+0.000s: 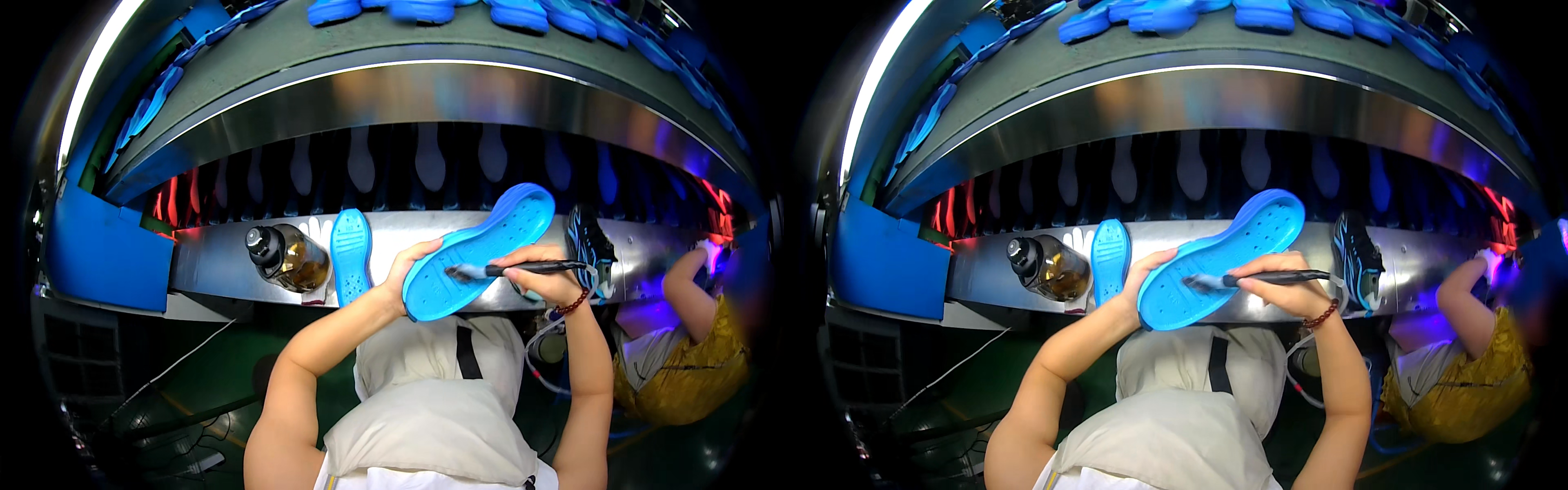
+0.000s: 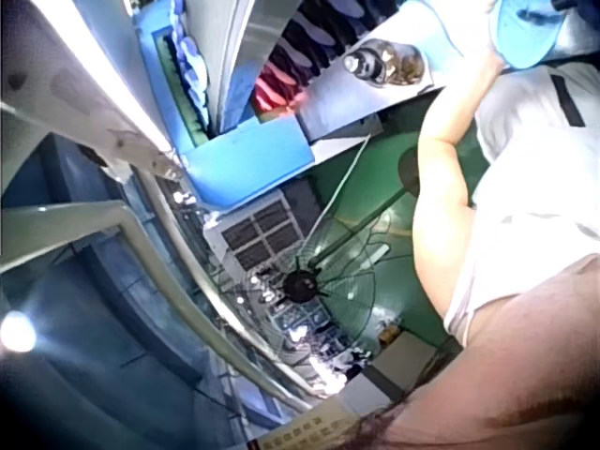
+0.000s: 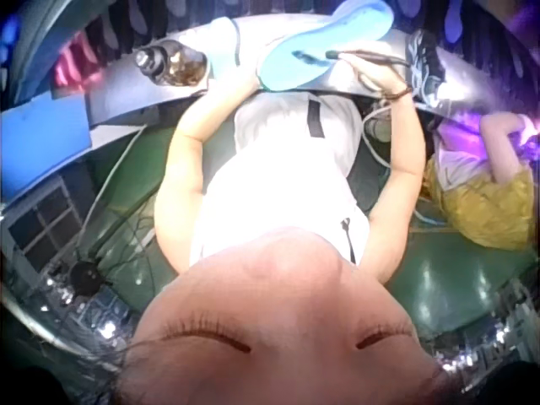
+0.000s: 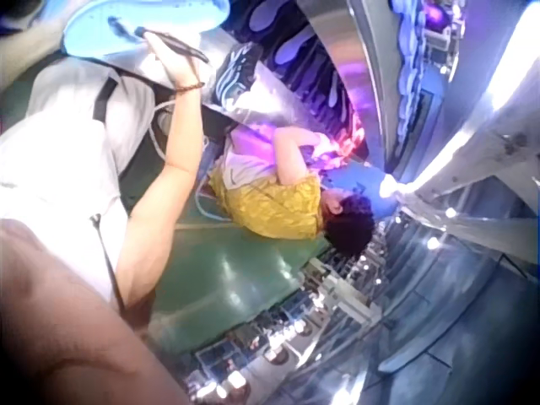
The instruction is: The person reaches for a blue shoe sole from a conveyor belt, holds it, and applies a liquid with a brush to the bottom and inner edges before placing it back on the belt.
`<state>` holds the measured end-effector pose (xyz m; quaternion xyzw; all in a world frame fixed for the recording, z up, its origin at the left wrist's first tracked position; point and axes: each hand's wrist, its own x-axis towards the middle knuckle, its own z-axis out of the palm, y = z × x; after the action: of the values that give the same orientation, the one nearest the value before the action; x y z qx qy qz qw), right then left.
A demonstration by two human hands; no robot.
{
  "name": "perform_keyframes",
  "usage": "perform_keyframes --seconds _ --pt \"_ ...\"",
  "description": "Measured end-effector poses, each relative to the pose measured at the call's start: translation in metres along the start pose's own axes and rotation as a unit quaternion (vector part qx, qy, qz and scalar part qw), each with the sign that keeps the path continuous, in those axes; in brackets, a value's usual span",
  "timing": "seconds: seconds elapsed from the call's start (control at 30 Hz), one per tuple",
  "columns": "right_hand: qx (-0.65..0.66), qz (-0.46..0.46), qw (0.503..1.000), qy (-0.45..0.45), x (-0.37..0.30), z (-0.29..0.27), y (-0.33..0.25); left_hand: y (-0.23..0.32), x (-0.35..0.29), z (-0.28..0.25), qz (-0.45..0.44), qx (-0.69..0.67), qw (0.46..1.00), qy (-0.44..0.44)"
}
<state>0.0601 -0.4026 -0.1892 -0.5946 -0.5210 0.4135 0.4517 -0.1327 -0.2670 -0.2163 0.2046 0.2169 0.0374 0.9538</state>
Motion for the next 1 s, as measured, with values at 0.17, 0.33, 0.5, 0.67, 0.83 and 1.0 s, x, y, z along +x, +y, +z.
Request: perform_keyframes --seconds 0.17,0.33,0.5,0.67,0.83,1.0 --pt "-0.072 -0.08 0.953 0.282 0.013 -0.02 0.046 -0.014 0.004 -0.035 -0.042 -0.096 0.994 -0.032" --pt "0.067 -0.074 0.993 0.058 -0.022 0.014 0.019 0.0 -0.029 -0.04 0.051 -0.008 0.999 -0.015" --pt "0.324 -0.153 0.923 0.14 -0.028 0.012 0.036 0.068 -0.099 -0.037 0.299 0.088 0.941 -0.129" --pt "0.31 -0.087 0.938 0.132 -0.018 0.015 0.05 0.207 -0.134 0.007 0.469 0.07 0.838 -0.27" --pt "0.405 -0.05 0.901 0.146 -0.003 0.03 0.055 0.35 -0.144 -0.015 0.652 -0.355 0.648 -0.17" --pt "0.41 -0.032 0.894 0.175 -0.013 0.021 0.069 0.348 -0.064 0.021 0.631 0.26 0.708 0.181"
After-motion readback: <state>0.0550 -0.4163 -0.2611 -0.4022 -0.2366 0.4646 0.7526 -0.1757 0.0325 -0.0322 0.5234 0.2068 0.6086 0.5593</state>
